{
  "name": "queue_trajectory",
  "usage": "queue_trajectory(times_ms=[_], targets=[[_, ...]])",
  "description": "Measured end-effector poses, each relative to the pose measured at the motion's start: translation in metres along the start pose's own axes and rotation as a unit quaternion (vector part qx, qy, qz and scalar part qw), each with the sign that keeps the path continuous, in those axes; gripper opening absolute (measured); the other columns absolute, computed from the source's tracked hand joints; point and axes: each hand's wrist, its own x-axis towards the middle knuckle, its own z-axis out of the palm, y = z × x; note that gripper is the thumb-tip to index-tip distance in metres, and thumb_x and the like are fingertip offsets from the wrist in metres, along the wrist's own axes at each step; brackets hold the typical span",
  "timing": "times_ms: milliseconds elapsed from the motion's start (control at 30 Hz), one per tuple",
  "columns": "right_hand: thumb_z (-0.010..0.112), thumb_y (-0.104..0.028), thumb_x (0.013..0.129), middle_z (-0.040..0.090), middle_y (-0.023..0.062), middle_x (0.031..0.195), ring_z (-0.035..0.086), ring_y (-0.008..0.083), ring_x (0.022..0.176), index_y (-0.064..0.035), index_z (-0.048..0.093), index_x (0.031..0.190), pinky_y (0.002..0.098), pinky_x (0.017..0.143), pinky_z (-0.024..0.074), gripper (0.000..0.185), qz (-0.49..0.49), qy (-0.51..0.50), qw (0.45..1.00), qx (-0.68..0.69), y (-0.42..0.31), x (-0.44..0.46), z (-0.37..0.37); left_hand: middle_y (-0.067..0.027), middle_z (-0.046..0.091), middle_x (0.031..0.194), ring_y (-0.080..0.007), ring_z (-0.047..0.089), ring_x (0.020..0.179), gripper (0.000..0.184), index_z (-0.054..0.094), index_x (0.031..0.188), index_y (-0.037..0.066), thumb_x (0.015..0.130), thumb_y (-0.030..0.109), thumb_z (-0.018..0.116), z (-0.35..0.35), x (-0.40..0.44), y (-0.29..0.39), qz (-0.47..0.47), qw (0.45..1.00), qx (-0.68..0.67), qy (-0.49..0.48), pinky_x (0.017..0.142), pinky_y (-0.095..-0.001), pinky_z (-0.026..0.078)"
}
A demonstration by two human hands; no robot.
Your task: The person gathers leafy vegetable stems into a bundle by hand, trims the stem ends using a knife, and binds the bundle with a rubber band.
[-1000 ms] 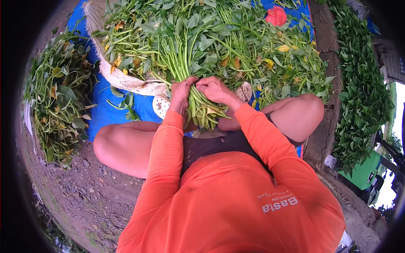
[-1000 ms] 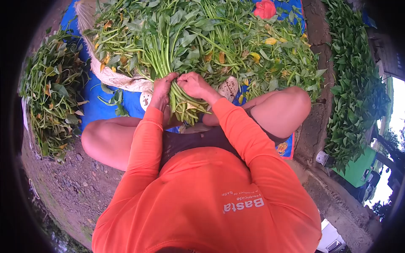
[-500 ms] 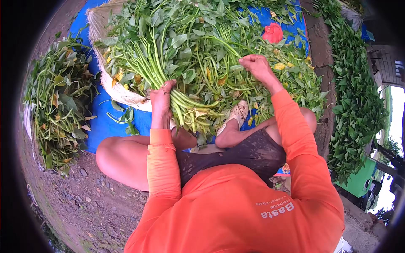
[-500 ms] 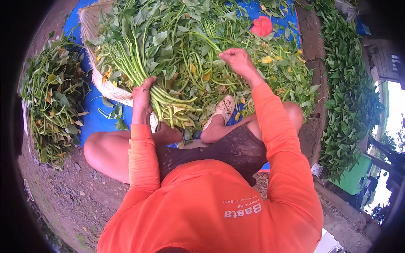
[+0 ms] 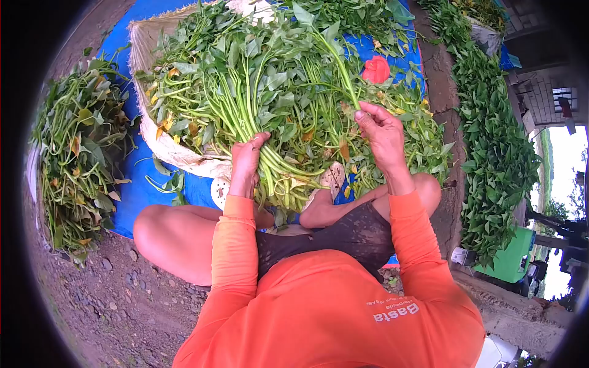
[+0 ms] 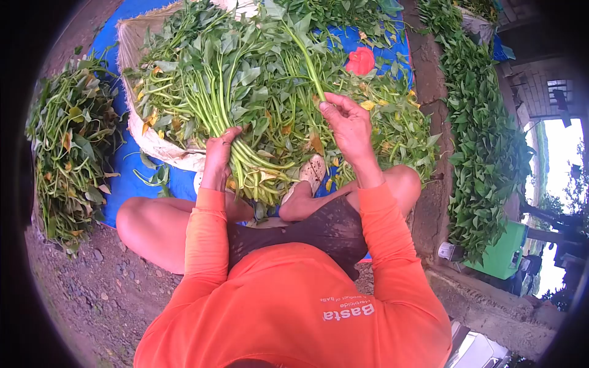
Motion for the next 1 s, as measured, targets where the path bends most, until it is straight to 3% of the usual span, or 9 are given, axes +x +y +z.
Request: queue_trajectory(times_ms=[67, 300, 433, 567, 600, 633, 700, 933, 1000], targets=[[0.077, -0.012, 0.101, 0.071, 0.0036, 0.101, 0.060, 0.0076, 0.081, 0.0023, 0.075, 0.129, 0.0243, 0.073, 0.0496, 0.031, -0.101, 0.045, 0.993, -0.035, 0.004, -0.010, 0.032, -0.0050, 0.073, 0.081, -0.0137, 0.065, 0.064, 0.013, 0.077, 0.091, -0.003, 0.087, 0.008, 0.083, 0.004, -0.002, -0.007, 0.014, 1.000, 0.008, 0.004, 0.062, -0.0308, 0.056], [0.075, -0.017, 0.100, 0.078, 0.0213, 0.117, 0.076, 0.0279, 0.103, 0.0034, 0.076, 0.125, 0.0380, 0.092, 0.0573, 0.032, -0.092, -0.046, 0.991, -0.083, 0.070, -0.039, 0.122, -0.0050, 0.074, 0.085, -0.0137, 0.069, 0.069, 0.023, 0.077, 0.101, -0.003, 0.092, 0.017, 0.082, 0.026, -0.031, -0.001, 0.048, 0.995, -0.001, -0.085, 0.064, -0.0293, 0.057], [0.073, -0.016, 0.102, 0.079, 0.0200, 0.116, 0.076, 0.0248, 0.101, 0.0028, 0.075, 0.127, 0.0362, 0.091, 0.0574, 0.032, -0.018, -0.063, 0.996, -0.067, 0.054, -0.048, 0.123, -0.0080, 0.076, 0.091, -0.0147, 0.071, 0.074, 0.030, 0.077, 0.104, -0.005, 0.093, 0.021, 0.083, 0.019, -0.034, 0.005, 0.062, 0.991, -0.005, -0.120, 0.067, -0.0299, 0.058], [0.071, -0.011, 0.099, 0.076, 0.0212, 0.102, 0.074, 0.0354, 0.090, 0.0048, 0.075, 0.116, 0.0416, 0.083, 0.0570, 0.023, -0.143, -0.088, 0.976, -0.140, 0.040, -0.049, 0.130, -0.0088, 0.077, 0.096, -0.0142, 0.070, 0.083, 0.027, 0.078, 0.103, -0.005, 0.089, 0.017, 0.086, 0.023, -0.040, 0.014, 0.078, 0.992, 0.000, -0.098, 0.075, -0.0300, 0.057], [0.071, -0.009, 0.100, 0.077, 0.0210, 0.102, 0.076, 0.0311, 0.090, 0.0069, 0.076, 0.116, 0.0357, 0.084, 0.0578, 0.023, -0.171, -0.110, 0.964, -0.174, 0.022, -0.052, 0.132, -0.0083, 0.076, 0.095, -0.0142, 0.070, 0.084, 0.028, 0.078, 0.103, -0.005, 0.088, 0.017, 0.087, 0.018, -0.040, 0.014, 0.074, 0.993, 0.014, -0.096, 0.076, -0.0305, 0.056], [0.071, -0.009, 0.099, 0.076, 0.0220, 0.103, 0.075, 0.0372, 0.089, 0.0072, 0.075, 0.113, 0.0397, 0.083, 0.0585, 0.021, -0.172, -0.111, 0.963, -0.173, 0.020, -0.054, 0.131, -0.0077, 0.076, 0.093, -0.0143, 0.069, 0.084, 0.028, 0.077, 0.103, -0.005, 0.086, 0.016, 0.087, 0.018, -0.034, 0.016, 0.070, 0.993, 0.024, -0.096, 0.077, -0.0311, 0.056], [0.071, -0.009, 0.098, 0.077, 0.0201, 0.100, 0.073, 0.0388, 0.089, 0.0058, 0.076, 0.107, 0.0442, 0.082, 0.0575, 0.018, -0.218, -0.091, 0.946, -0.220, 0.022, -0.060, 0.123, -0.0060, 0.073, 0.089, -0.0146, 0.068, 0.075, 0.028, 0.074, 0.103, -0.003, 0.083, 0.012, 0.086, 0.022, -0.038, 0.017, 0.091, 0.992, -0.004, -0.083, 0.070, -0.0305, 0.055], [0.073, -0.004, 0.092, 0.076, 0.0138, 0.100, 0.069, 0.0333, 0.091, -0.0022, 0.077, 0.100, 0.0419, 0.082, 0.0559, 0.009, -0.305, -0.117, 0.873, -0.363, -0.003, -0.092, 0.098, -0.0111, 0.074, 0.089, -0.0205, 0.074, 0.075, 0.029, 0.071, 0.106, -0.006, 0.090, 0.015, 0.082, 0.023, -0.032, 0.022, 0.130, 0.990, -0.020, -0.047, 0.069, -0.0338, 0.062], [0.073, -0.004, 0.092, 0.076, 0.0141, 0.101, 0.069, 0.0331, 0.093, -0.0014, 0.077, 0.104, 0.0412, 0.083, 0.0563, 0.012, -0.322, -0.086, 0.885, -0.325, -0.003, -0.086, 0.075, -0.0117, 0.074, 0.091, -0.0216, 0.075, 0.078, 0.028, 0.070, 0.107, -0.006, 0.092, 0.016, 0.080, 0.016, -0.032, 0.034, 0.119, 0.992, -0.017, -0.043, 0.070, -0.0350, 0.063]])
